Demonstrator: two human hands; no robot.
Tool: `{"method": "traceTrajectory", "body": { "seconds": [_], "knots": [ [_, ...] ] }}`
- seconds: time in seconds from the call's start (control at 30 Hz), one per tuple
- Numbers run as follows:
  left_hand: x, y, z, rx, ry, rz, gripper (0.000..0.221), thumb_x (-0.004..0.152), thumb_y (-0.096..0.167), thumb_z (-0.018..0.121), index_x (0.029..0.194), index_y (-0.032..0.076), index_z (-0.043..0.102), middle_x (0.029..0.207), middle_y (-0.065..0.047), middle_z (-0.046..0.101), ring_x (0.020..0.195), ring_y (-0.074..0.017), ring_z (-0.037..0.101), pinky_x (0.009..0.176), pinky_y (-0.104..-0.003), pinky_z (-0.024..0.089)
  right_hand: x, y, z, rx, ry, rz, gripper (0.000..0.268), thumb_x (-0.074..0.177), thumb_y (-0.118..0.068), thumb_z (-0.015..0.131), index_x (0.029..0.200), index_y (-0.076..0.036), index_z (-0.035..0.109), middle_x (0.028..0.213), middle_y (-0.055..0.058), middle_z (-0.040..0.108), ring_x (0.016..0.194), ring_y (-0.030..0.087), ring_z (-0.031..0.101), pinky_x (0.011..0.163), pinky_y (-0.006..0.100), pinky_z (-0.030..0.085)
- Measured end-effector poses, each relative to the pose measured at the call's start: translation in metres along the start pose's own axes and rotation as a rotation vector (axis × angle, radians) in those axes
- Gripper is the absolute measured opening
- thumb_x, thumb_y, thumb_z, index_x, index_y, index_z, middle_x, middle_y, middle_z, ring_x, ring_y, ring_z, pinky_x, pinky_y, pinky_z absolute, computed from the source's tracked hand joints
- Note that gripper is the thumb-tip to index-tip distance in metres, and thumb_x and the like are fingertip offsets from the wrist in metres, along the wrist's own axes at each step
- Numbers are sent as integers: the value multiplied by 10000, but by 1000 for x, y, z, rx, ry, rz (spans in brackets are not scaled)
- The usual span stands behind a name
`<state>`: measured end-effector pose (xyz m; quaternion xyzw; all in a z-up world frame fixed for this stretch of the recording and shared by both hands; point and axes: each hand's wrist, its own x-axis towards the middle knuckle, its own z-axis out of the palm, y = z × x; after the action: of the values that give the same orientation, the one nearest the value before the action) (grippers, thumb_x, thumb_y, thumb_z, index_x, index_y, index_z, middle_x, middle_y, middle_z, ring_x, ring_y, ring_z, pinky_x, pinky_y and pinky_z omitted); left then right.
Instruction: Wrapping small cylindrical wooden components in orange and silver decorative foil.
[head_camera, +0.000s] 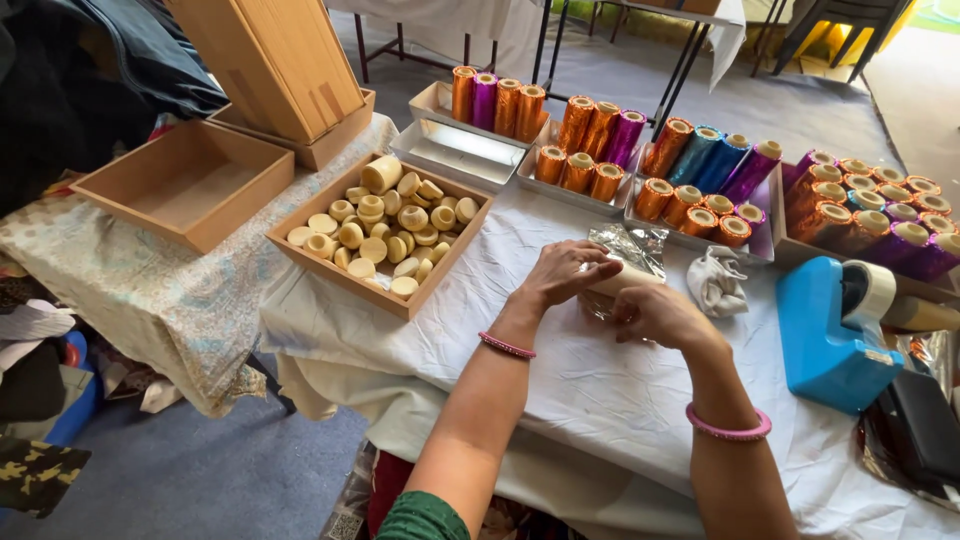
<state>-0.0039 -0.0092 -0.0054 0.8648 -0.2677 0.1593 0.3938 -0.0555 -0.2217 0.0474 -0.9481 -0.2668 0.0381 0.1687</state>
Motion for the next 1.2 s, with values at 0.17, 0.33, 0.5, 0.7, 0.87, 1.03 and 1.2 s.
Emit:
{"method": "traceTrajectory", "body": {
  "seconds": [0.17, 0.33, 0.5, 0.7, 0.87, 1.03, 1.2],
  "knots": [
    [-2, 5, -3, 45, -16, 16, 708, 815, 800, 532, 1107, 223, 821, 1275, -13, 734, 1195, -196, 673, 1027, -391, 496, 4, 11, 12, -48, 58, 41, 148, 729, -144, 777, 877, -154, 783, 851, 43, 787, 800, 224, 744, 741, 376, 577],
    [-3, 11, -8, 139, -50, 62, 666, 689, 697, 773, 1152, 219, 777, 1299, -2, 710, 1170, -193, 673, 1058, -373, 482, 0, 1, -3, -90, 202, 22, 131, 778, -125, 739, 906, -101, 732, 838, 109, 741, 793, 285, 725, 733, 418, 555],
    [-11, 40, -27, 230, -50, 97, 849, 475, 529, 956, 1215, 190, 713, 1260, -25, 687, 1217, -291, 610, 1009, -460, 407, -5, -5, -7, 17, 400, 35, 110, 788, -108, 719, 892, -73, 710, 851, 99, 750, 798, 260, 746, 737, 406, 567],
    [-1, -9, 12, 207, 52, 129, 455, 778, 264, 837, 1215, 246, 716, 1289, 17, 709, 1169, -210, 671, 1024, -388, 518, -4, -5, -10, 59, 470, 32, 104, 853, -154, 755, 941, -105, 730, 916, 71, 767, 816, 224, 756, 728, 387, 580],
    [1, 0, 3, 112, 40, 71, 352, 824, 249, 792, 1174, 274, 764, 1220, 37, 735, 1082, -187, 705, 950, -351, 558, -3, 3, -16, 45, 408, 48, 393, 716, -188, 875, 1069, -101, 727, 896, 81, 760, 797, 234, 729, 701, 400, 565],
    [0, 3, 6, -65, 47, -23, 251, 863, 317, 779, 1105, 253, 791, 1154, 57, 767, 1004, -153, 741, 910, -313, 597, 1, 55, -7, 67, 387, 128, 324, 779, -134, 817, 1098, -129, 761, 886, 42, 792, 797, 192, 746, 730, 372, 569],
    [3, 11, 0, -42, -12, -167, 243, 859, 360, 784, 1081, 260, 796, 1143, 51, 757, 995, -164, 728, 888, -326, 572, 4, 68, 0, 425, 507, 93, 277, 879, -189, 817, 1129, -93, 748, 981, 46, 789, 889, 158, 718, 805, 306, 571]
  ]
}}
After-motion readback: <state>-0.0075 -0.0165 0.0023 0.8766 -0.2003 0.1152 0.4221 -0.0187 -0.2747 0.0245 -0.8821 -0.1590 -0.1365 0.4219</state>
